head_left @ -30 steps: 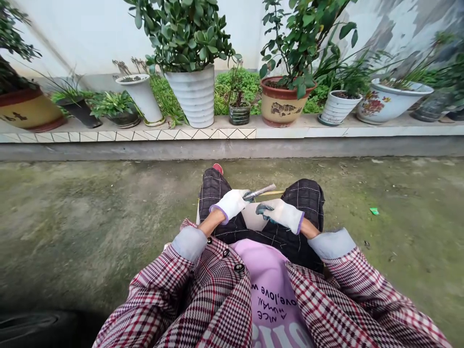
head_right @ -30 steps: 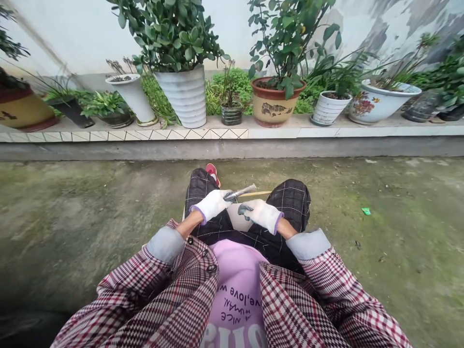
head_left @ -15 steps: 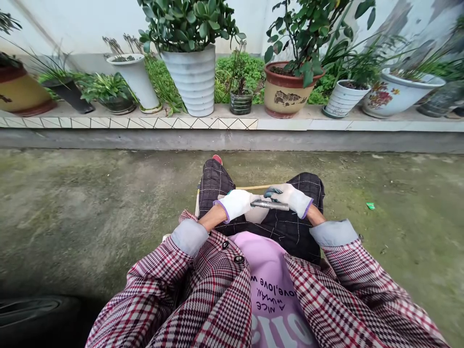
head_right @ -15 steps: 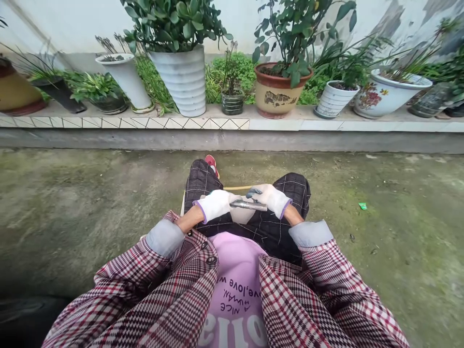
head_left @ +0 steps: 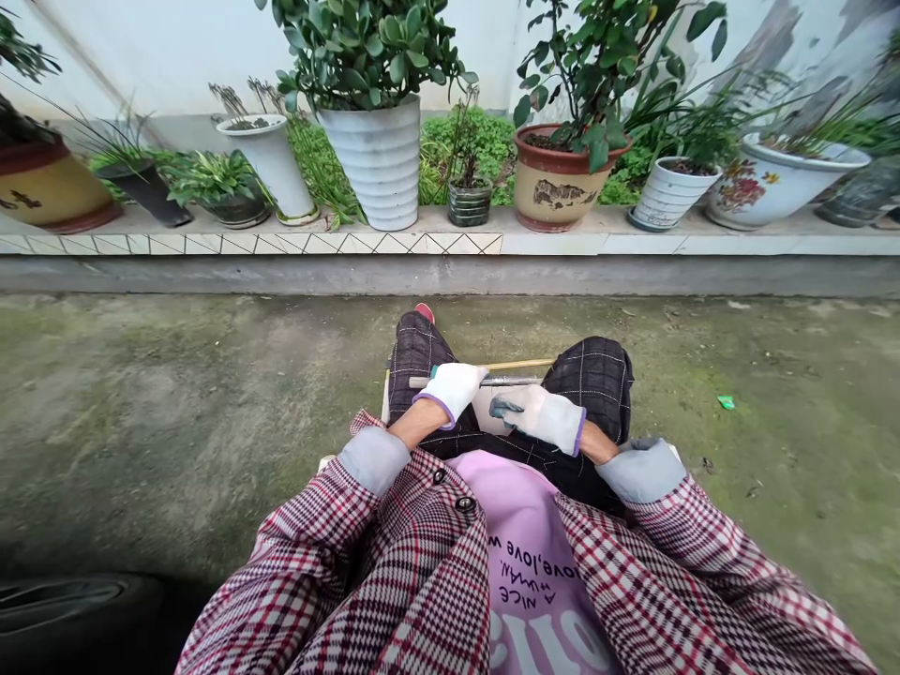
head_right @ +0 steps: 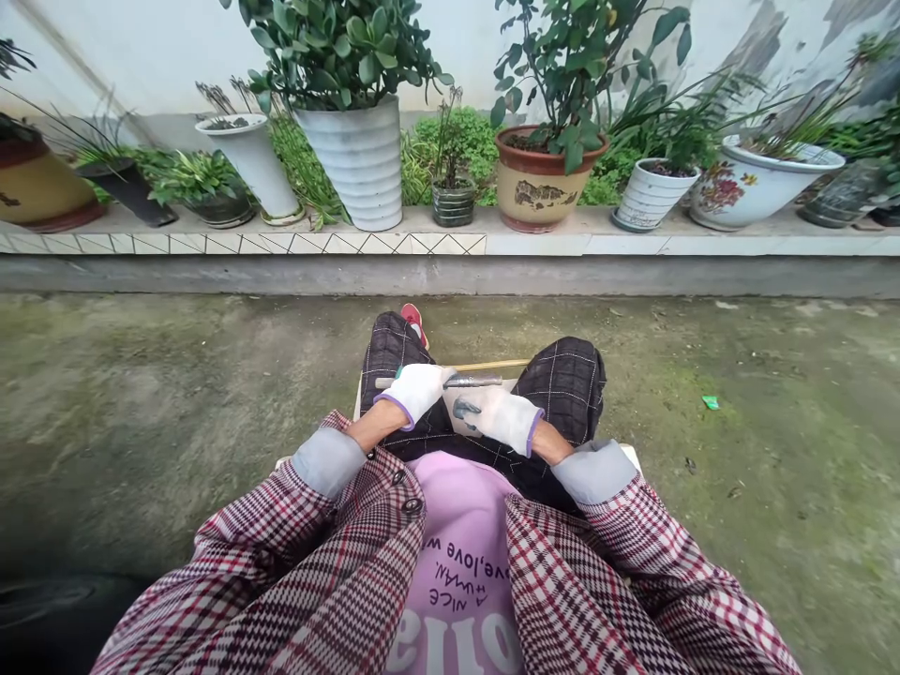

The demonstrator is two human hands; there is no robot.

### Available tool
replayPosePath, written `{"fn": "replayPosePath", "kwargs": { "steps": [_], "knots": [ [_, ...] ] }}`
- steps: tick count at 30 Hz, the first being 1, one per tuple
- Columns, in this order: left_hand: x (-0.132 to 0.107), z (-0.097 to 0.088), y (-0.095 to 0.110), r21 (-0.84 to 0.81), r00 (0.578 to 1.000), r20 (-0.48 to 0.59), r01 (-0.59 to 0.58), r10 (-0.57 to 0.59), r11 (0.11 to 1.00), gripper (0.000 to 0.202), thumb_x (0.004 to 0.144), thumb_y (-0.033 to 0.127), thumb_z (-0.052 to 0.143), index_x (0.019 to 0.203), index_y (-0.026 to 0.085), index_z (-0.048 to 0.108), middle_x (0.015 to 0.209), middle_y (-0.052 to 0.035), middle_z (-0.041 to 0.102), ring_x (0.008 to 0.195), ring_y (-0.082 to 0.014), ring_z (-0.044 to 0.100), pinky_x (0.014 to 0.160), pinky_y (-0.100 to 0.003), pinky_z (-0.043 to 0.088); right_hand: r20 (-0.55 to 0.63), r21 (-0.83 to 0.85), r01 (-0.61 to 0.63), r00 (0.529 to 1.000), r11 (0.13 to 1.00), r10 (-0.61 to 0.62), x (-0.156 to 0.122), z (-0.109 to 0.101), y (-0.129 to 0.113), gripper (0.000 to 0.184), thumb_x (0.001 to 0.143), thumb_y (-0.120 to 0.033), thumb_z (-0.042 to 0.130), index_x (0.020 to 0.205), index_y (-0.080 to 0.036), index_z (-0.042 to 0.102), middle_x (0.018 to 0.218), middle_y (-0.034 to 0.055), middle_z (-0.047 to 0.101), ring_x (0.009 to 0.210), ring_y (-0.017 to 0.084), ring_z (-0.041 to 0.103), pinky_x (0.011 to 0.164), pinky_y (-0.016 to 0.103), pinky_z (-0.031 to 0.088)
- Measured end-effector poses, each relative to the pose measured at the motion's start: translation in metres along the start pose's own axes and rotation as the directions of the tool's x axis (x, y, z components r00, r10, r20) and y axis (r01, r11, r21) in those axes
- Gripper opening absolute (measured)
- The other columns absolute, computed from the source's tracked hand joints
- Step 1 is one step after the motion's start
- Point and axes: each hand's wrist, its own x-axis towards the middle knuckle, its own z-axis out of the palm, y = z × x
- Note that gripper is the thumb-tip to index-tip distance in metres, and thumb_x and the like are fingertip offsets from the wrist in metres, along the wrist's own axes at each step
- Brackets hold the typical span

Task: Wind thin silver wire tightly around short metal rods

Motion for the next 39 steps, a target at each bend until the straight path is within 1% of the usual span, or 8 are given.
{"fn": "replayPosePath", "kwargs": {
  "steps": [3,7,15,23,28,33,37,39],
  "knots": [
    [0.001,0.007,0.003,0.08,0.999,0.006,-0.052,0.051,0.995,0.03,0.092,0.009,0.04,0.111,0.014,0.063,0.092,-0.0158,0.068,0.088,-0.0268,0.069,0.077,-0.036,0.047,-0.064,-0.104,-0.045,0.997,0.994,0.039,-0.005,-0.02,-0.001,0.024,0.09,-0.027,0.049,0.087,-0.018,0.071,0.081,0.0055,0.07,0.068,0.015,0.058,0.067,0.026,0.04],
    [0.001,0.005,0.006,0.072,0.987,0.014,-0.163,0.162,0.984,0.024,0.091,0.01,0.043,0.104,0.011,0.063,0.091,-0.0168,0.067,0.084,-0.0273,0.068,0.077,-0.037,0.048,-0.148,0.002,-0.104,0.984,0.995,0.103,-0.007,-0.039,0.012,0.025,0.09,-0.031,0.049,0.086,-0.019,0.07,0.082,0.0038,0.071,0.072,0.015,0.059,0.068,0.025,0.041],
    [-0.005,-0.005,0.005,0.054,0.986,0.092,-0.142,0.137,0.988,0.021,0.085,0.006,0.048,0.092,0.008,0.068,0.086,-0.0201,0.069,0.085,-0.029,0.068,0.079,-0.038,0.048,-0.101,-0.067,-0.066,0.993,0.996,0.059,-0.005,-0.029,0.011,0.029,0.093,-0.035,0.048,0.082,-0.02,0.069,0.075,0.0023,0.068,0.065,0.014,0.056,0.062,0.026,0.037],
    [-0.005,-0.013,0.007,-0.431,0.987,0.032,-0.13,0.16,0.893,0.018,0.082,0.02,0.058,0.092,0.01,0.07,0.07,-0.0055,0.067,0.07,-0.0174,0.063,0.071,-0.026,0.047,-0.205,0.125,-0.137,0.966,0.983,0.161,0.005,-0.039,0.042,0.024,0.087,-0.03,0.053,0.095,-0.019,0.073,0.088,0.0037,0.073,0.08,0.017,0.063,0.07,0.024,0.045],
    [-0.006,-0.027,-0.003,-0.42,0.995,-0.056,-0.094,0.078,0.903,0.026,0.087,0.023,0.053,0.103,0.008,0.068,0.067,-0.0013,0.065,0.062,-0.0113,0.057,0.062,-0.02,0.045,-0.203,0.229,-0.184,0.951,0.956,0.231,0.006,-0.02,0.025,0.028,0.089,-0.034,0.051,0.094,-0.016,0.072,0.07,0.0032,0.068,0.062,0.015,0.058,0.06,0.025,0.044],
    [-0.001,-0.028,-0.015,-0.321,0.995,-0.094,0.01,-0.042,0.947,0.022,0.089,0.02,0.052,0.101,0.01,0.067,0.079,-0.0068,0.069,0.073,-0.015,0.062,0.07,-0.023,0.047,-0.133,0.081,-0.029,0.99,0.996,0.039,-0.002,0.0,-0.005,0.03,0.095,-0.037,0.046,0.097,-0.021,0.072,0.086,0.002,0.072,0.077,0.015,0.064,0.073,0.026,0.045],
    [0.001,-0.021,-0.019,-0.214,0.993,-0.077,0.075,-0.093,0.974,0.02,0.089,0.012,0.05,0.099,0.009,0.066,0.085,-0.0139,0.07,0.088,-0.0207,0.066,0.082,-0.029,0.048,-0.131,-0.071,0.004,0.991,0.997,-0.013,-0.01,-0.009,-0.011,0.031,0.097,-0.035,0.044,0.099,-0.023,0.072,0.097,0.0041,0.074,0.085,0.017,0.066,0.08,0.026,0.046],
    [-0.001,-0.014,-0.011,-0.118,0.999,-0.028,0.013,-0.016,0.993,0.017,0.087,0.01,0.051,0.094,0.008,0.066,0.084,-0.0161,0.069,0.088,-0.0229,0.067,0.082,-0.031,0.048,-0.16,-0.139,-0.025,0.987,0.99,0.003,-0.01,-0.02,-0.005,0.029,0.096,-0.033,0.046,0.1,-0.023,0.073,0.099,0.0048,0.075,0.086,0.018,0.067,0.08,0.026,0.046]
  ]
}}
